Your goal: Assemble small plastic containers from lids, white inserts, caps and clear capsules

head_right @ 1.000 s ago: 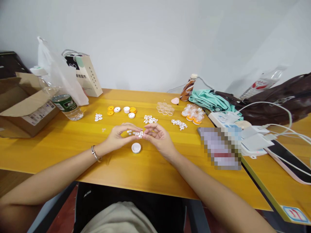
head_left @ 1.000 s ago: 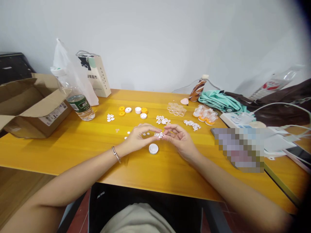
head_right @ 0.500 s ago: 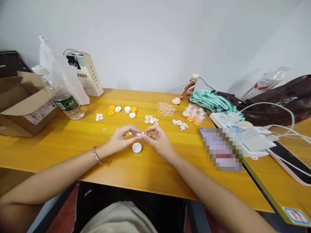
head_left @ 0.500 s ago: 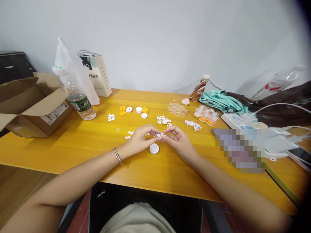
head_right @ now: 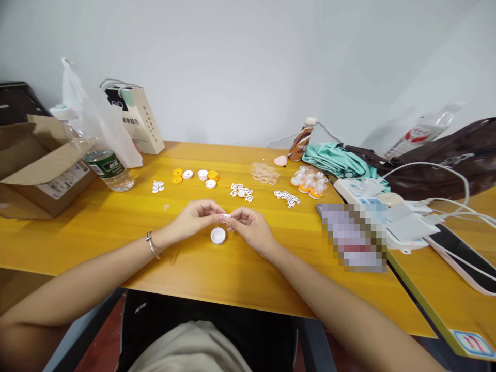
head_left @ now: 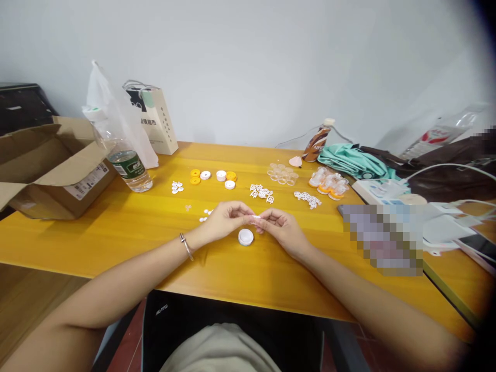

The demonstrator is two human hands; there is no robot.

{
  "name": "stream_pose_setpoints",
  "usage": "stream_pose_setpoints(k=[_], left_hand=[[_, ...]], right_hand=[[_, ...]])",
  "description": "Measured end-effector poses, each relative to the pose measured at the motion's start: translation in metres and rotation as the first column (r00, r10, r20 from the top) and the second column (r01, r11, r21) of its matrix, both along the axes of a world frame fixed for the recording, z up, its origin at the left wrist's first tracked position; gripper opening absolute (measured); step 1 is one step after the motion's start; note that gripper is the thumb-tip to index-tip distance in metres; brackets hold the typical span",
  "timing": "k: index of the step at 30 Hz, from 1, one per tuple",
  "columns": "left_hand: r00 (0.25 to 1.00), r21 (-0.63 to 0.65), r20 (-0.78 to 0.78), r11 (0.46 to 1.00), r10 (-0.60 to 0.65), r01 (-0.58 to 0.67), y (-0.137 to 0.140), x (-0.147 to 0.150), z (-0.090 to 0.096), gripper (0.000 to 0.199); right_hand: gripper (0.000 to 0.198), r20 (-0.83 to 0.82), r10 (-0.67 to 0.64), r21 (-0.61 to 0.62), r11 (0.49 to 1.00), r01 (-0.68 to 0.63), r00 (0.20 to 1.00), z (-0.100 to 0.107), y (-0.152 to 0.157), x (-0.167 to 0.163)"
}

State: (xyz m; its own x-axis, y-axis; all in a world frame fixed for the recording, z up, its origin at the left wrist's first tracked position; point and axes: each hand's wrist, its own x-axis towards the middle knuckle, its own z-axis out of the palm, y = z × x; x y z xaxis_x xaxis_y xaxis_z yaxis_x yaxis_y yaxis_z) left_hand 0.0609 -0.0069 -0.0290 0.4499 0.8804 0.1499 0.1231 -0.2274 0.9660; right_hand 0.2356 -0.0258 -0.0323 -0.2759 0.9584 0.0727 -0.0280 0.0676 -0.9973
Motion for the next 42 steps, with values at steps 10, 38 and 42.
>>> stream_pose_setpoints(k=[10,38,42], left_hand=[[0.997,0.115,-0.045,0.992,0.063,-0.058,-0.008,0.005,0.004,0.023],[0.989,0.561,-0.142,0.826,0.030,0.055,-0.011,-0.004,0.013,0.008],[0.993,0.498,-0.106,0.867,0.057,0.004,-0.011,-0.002,0.011,0.012]], right_hand=[[0.017,0.072,-0.004,0.094,0.996,-0.003,0.997,0.004,0.000,0.002],[0.020,-0.083,0.014,0.074,0.997,-0.007,0.996,-0.002,0.004,0.004],[0.024,-0.064,-0.004,0.077,0.997,0.009,0.998,-0.002,0.005,0.003]])
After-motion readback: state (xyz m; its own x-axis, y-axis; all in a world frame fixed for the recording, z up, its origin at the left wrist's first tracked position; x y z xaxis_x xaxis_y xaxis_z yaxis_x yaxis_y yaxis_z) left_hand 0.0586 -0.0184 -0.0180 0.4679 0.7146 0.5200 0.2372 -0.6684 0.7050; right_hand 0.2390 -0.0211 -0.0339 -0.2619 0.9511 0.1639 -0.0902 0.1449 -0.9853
